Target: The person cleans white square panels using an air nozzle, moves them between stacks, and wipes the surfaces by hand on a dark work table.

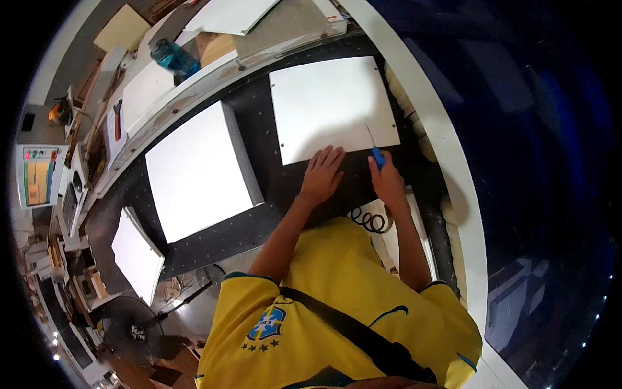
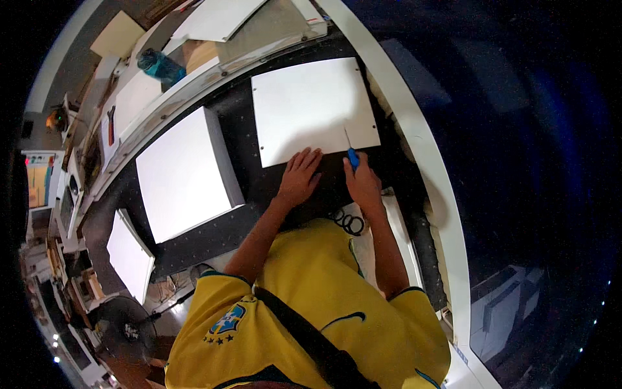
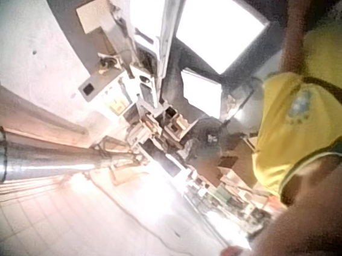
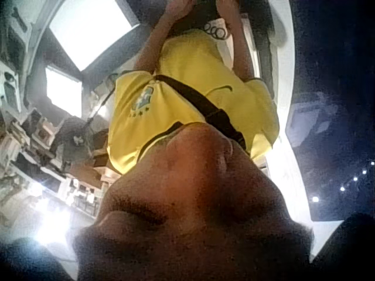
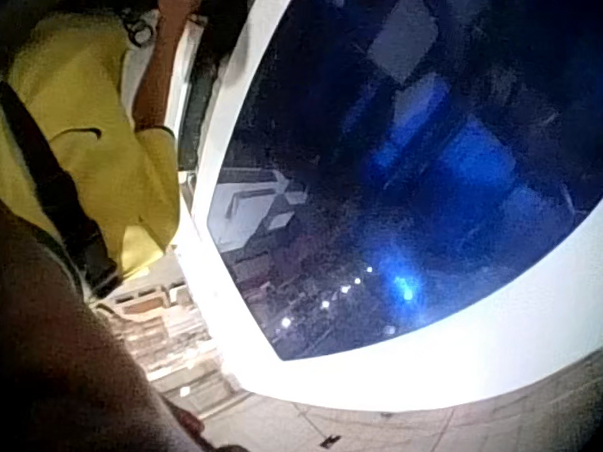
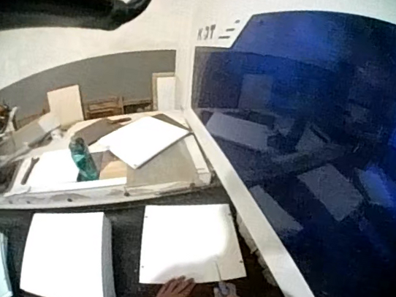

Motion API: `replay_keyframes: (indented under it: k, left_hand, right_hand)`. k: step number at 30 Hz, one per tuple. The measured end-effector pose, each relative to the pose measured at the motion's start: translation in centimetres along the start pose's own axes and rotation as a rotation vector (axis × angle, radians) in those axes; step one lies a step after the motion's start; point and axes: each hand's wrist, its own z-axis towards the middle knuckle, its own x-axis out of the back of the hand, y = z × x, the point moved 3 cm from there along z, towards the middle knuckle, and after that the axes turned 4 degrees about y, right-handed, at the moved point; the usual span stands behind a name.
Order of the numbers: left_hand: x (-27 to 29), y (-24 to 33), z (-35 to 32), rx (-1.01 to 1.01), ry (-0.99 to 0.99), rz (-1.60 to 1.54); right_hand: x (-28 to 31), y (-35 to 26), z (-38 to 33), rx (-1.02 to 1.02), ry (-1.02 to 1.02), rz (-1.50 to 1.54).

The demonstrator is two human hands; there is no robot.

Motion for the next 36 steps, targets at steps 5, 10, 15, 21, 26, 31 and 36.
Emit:
replay_keyframes:
  k: [5, 10, 15, 21, 26, 31, 36]
  left_hand:
    - [1.5, -7.2, 0.4, 0.451, 0.325, 0.302]
    - [3.0, -10.9, 0.3, 0.516, 0.220, 0.188]
    - [2.1, -12.7, 0.8, 0.450, 0.361, 0.308]
    - [1.9, -15.3, 2.5, 0.453, 0.417, 0.345]
    - [0.3, -18.5, 2.0, 0.340, 0.427, 0.393]
    - [-1.1, -20.9, 1.0, 0.316, 0.474, 0.393]
    - [1.6, -17.5, 5.1, 0.593, 0.381, 0.479]
  right_hand:
    - [3.3, 8.0, -4.0, -0.215, 0.032, 0.264]
    - [4.4, 6.8, -10.1, -0.177, -0.914, 0.431]
    - [5.4, 10.0, -9.4, -0.464, -0.275, -0.040]
    - [6.2, 10.2, -6.6, -0.170, -0.031, 0.643]
    - [3.6, 9.9, -3.2, -0.006, 0.273, 0.699]
    - [2.2, 8.7, -5.2, -0.181, 0.418, 0.604]
    - [3.8, 4.8, -10.2, 0.624, 0.822, -0.004]
